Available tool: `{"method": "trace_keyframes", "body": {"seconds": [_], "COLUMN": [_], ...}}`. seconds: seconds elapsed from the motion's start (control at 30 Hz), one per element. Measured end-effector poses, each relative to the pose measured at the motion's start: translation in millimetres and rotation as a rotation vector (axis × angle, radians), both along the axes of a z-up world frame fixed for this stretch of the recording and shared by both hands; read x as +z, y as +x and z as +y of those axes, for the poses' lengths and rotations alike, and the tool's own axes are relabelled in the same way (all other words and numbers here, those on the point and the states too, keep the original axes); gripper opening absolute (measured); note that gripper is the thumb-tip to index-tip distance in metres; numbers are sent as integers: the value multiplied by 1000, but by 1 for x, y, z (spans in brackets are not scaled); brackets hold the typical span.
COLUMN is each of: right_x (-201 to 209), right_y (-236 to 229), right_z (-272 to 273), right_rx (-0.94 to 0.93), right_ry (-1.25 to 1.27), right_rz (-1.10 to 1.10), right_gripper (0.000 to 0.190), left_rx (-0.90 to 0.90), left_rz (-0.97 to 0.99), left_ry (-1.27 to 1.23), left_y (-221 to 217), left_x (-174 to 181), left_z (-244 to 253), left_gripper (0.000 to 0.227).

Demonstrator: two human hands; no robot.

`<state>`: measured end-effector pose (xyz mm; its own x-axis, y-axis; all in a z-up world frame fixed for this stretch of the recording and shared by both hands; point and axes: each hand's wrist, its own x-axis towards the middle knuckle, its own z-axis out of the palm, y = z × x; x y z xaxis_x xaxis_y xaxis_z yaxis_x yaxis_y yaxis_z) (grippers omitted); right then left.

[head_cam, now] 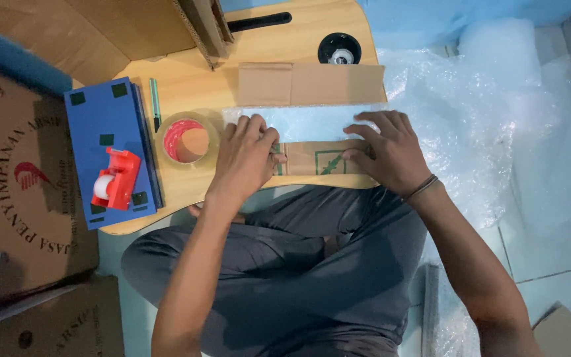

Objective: Wrapping a blue rectangular object in bubble wrap and preparing a cardboard box for shipping using tape.

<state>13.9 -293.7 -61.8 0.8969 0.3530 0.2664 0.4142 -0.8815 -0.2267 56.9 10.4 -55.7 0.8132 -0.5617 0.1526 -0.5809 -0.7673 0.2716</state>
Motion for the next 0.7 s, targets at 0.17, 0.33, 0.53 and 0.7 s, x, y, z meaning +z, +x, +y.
{"method": "trace_keyframes", "body": {"seconds": [0.17, 0.33, 0.53, 0.7], "right_x": [-10, -18, -9, 9], "right_y": [4, 9, 15, 25], "right_z": [-3, -9, -5, 22], "right_rx": [-36, 13, 1, 17], "right_ry": [-41, -58, -73, -66], "right_rz": [41, 85, 172, -44], "right_gripper": [58, 43, 51, 100], "left_rx": [-96, -142, -156, -186], "left_rz": [-22, 62, 35, 137], "left_ry": [40, 101, 90, 150], "left_y": [5, 11, 14, 23], "left_x": [14, 14, 21, 13], "left_z": [-2, 2, 3, -3], "left_gripper": [48, 45, 38, 40]}}
